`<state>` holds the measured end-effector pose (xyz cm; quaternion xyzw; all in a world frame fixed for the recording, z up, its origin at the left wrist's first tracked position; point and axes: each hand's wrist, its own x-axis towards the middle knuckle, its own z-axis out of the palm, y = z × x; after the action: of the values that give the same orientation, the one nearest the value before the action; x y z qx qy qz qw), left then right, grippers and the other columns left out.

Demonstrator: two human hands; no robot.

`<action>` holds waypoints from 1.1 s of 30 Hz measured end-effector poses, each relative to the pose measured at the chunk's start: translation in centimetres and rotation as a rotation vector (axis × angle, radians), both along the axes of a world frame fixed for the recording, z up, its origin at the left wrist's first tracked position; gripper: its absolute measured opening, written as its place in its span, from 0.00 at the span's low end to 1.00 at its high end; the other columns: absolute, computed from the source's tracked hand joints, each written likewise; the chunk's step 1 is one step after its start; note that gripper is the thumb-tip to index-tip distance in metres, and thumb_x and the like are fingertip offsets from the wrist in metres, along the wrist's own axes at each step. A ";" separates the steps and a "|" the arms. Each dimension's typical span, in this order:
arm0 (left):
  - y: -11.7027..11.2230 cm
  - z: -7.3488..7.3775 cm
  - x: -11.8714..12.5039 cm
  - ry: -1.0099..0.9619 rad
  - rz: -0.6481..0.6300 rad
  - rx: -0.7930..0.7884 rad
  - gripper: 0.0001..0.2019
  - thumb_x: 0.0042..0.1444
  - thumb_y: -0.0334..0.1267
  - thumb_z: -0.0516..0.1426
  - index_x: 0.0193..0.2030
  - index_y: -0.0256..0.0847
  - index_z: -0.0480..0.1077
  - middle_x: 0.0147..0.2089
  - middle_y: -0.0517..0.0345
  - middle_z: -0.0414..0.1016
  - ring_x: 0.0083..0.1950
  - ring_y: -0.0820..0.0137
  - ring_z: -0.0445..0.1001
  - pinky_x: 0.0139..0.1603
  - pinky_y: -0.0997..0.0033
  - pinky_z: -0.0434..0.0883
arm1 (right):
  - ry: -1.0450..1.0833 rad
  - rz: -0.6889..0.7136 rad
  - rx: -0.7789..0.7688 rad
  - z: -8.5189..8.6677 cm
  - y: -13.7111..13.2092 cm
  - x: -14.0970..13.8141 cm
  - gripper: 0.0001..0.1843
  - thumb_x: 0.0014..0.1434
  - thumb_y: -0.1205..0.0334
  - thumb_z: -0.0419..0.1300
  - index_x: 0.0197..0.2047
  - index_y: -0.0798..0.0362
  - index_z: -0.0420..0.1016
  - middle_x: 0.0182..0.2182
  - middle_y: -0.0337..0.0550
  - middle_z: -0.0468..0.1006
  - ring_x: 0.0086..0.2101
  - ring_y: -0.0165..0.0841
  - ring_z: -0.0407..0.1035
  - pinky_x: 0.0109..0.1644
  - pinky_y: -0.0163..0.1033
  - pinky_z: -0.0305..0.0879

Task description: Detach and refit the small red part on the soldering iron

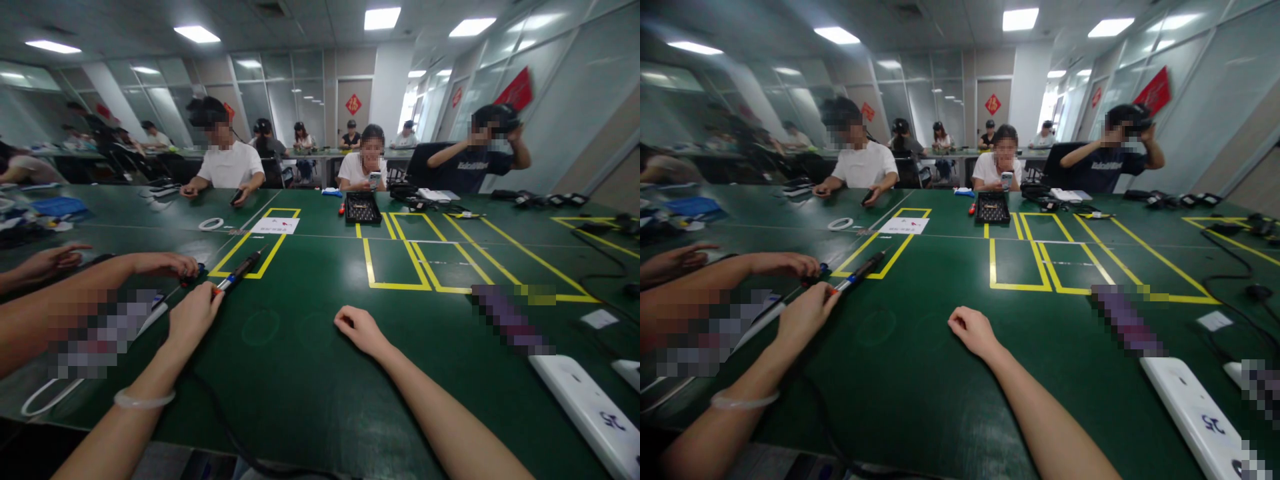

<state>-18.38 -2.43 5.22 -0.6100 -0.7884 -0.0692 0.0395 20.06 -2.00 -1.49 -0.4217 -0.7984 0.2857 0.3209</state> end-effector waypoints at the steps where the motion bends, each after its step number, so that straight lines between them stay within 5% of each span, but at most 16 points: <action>1: 0.1 0.2 1.1 -0.027 -0.022 0.039 0.20 0.62 0.52 0.42 0.46 0.40 0.66 0.42 0.47 0.74 0.43 0.55 0.74 0.40 0.60 0.68 | -0.005 -0.004 -0.002 0.0 0.0 -0.1 0.07 0.61 0.65 0.57 0.32 0.52 0.74 0.29 0.39 0.75 0.30 0.31 0.68 0.35 0.33 0.59; 4: 0.4 0.7 5.9 -0.231 -0.268 0.113 0.17 0.61 0.51 0.48 0.45 0.41 0.68 0.41 0.53 0.76 0.42 0.61 0.75 0.43 0.65 0.69 | -0.008 -0.011 -0.012 0.1 -0.1 -0.2 0.07 0.61 0.64 0.57 0.31 0.53 0.73 0.29 0.39 0.75 0.31 0.31 0.68 0.36 0.34 0.59; 8: 0.7 0.8 13.3 -0.506 -0.642 0.019 0.17 0.62 0.47 0.48 0.48 0.43 0.71 0.46 0.56 0.76 0.47 0.67 0.73 0.49 0.69 0.68 | 0.038 0.002 -0.035 0.1 0.0 0.0 0.06 0.61 0.64 0.56 0.32 0.53 0.71 0.28 0.38 0.74 0.30 0.30 0.67 0.36 0.33 0.59; 10: 0.9 0.3 16.1 -0.575 -0.741 -0.083 0.16 0.62 0.45 0.49 0.50 0.43 0.72 0.46 0.55 0.75 0.47 0.67 0.73 0.50 0.69 0.67 | 0.100 0.018 -0.053 0.0 0.0 0.1 0.03 0.61 0.64 0.56 0.38 0.52 0.70 0.27 0.36 0.72 0.28 0.29 0.66 0.34 0.33 0.59; 13: 1.4 -0.9 18.6 -0.749 -0.786 -0.244 0.18 0.60 0.43 0.52 0.53 0.40 0.70 0.41 0.55 0.75 0.41 0.69 0.72 0.43 0.70 0.67 | 0.214 0.084 -0.083 -0.3 0.1 0.2 0.13 0.59 0.64 0.58 0.48 0.51 0.65 0.28 0.34 0.71 0.26 0.28 0.65 0.32 0.31 0.59; 19: 1.7 -3.2 19.8 -1.113 -0.725 -0.387 0.16 0.55 0.43 0.57 0.47 0.36 0.67 0.36 0.57 0.73 0.35 0.72 0.70 0.36 0.73 0.65 | 0.226 0.139 -0.074 -0.7 0.3 0.2 0.06 0.60 0.63 0.58 0.42 0.52 0.68 0.27 0.34 0.69 0.26 0.27 0.63 0.31 0.31 0.57; 24: 1.1 -3.0 19.8 -1.027 -0.740 -0.239 0.11 0.55 0.41 0.57 0.43 0.39 0.67 0.41 0.56 0.74 0.39 0.71 0.72 0.38 0.74 0.66 | 0.283 0.069 -0.169 -1.0 0.6 0.5 0.08 0.61 0.59 0.58 0.41 0.53 0.69 0.27 0.35 0.71 0.26 0.27 0.63 0.30 0.31 0.57; 33: 1.0 -3.4 19.7 -1.036 -0.742 -0.223 0.10 0.59 0.42 0.54 0.43 0.39 0.67 0.36 0.57 0.74 0.37 0.71 0.74 0.38 0.73 0.68 | 0.390 0.072 -0.234 -1.4 0.9 0.4 0.14 0.62 0.50 0.57 0.40 0.53 0.67 0.28 0.38 0.75 0.28 0.29 0.68 0.33 0.33 0.63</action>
<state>1.35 -1.46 1.77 -0.7300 -0.4447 -0.2814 -0.4361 20.49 -1.07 -2.86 -0.3640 -0.6972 0.4638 0.4077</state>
